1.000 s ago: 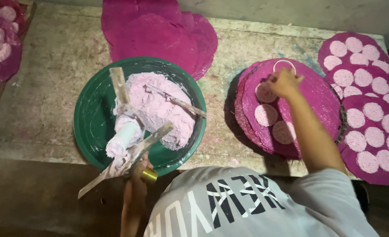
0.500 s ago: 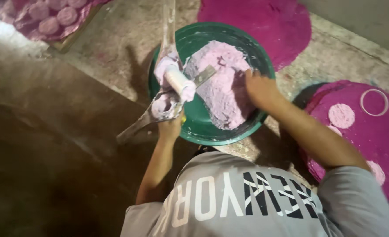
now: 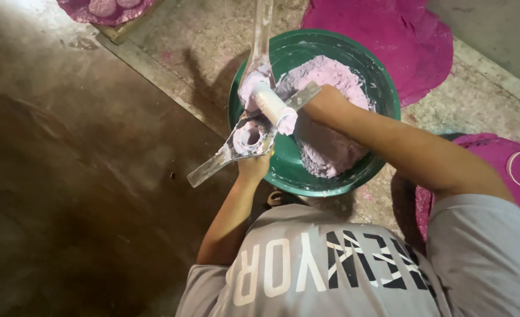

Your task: The person scoops pink paste from a green basin using a metal scoop and presses it into a circular mold on a pink glittery surface. The person repeatedly fills the mold, levels the paste, and removes the formed circles, placing them onto a nearby tray.

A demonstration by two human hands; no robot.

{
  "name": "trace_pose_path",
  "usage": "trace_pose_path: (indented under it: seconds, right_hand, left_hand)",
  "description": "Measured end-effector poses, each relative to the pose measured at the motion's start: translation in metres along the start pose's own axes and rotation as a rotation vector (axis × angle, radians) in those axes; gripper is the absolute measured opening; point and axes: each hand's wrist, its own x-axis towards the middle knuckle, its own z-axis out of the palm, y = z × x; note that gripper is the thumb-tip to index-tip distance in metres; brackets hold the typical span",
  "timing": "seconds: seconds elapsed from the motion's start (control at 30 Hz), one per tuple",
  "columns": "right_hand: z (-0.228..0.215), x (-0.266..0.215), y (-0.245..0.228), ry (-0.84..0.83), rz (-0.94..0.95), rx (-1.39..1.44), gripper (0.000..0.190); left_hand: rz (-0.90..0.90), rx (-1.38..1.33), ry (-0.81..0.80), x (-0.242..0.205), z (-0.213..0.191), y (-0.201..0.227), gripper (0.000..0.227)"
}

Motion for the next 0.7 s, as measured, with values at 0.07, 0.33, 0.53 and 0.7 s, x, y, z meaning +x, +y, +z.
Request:
trace_pose_path:
  seconds: [0.07,0.33,0.53,0.7]
  right_hand:
    - [0.017,-0.01,0.002,-0.047,-0.014,-0.014,0.017]
    - [0.027,-0.099,-0.027,-0.351,0.025,0.045,0.017]
    - [-0.033,-0.148,-0.025,-0.464,0.091,0.327,0.023]
    - [-0.134,-0.19,0.01,-0.326,0.093,0.72,0.039]
  left_hand:
    - [-0.143,-0.121,0.013,0.0,0.001,0.001,0.05]
    - [0.189,0.201,0.02,0.004,0.002,0.015,0.036]
    - [0.173,0.276,0.016,0.018,0.003,0.03,0.04]
    - [0.251,0.573,-0.066,0.037,0.003,0.054,0.057]
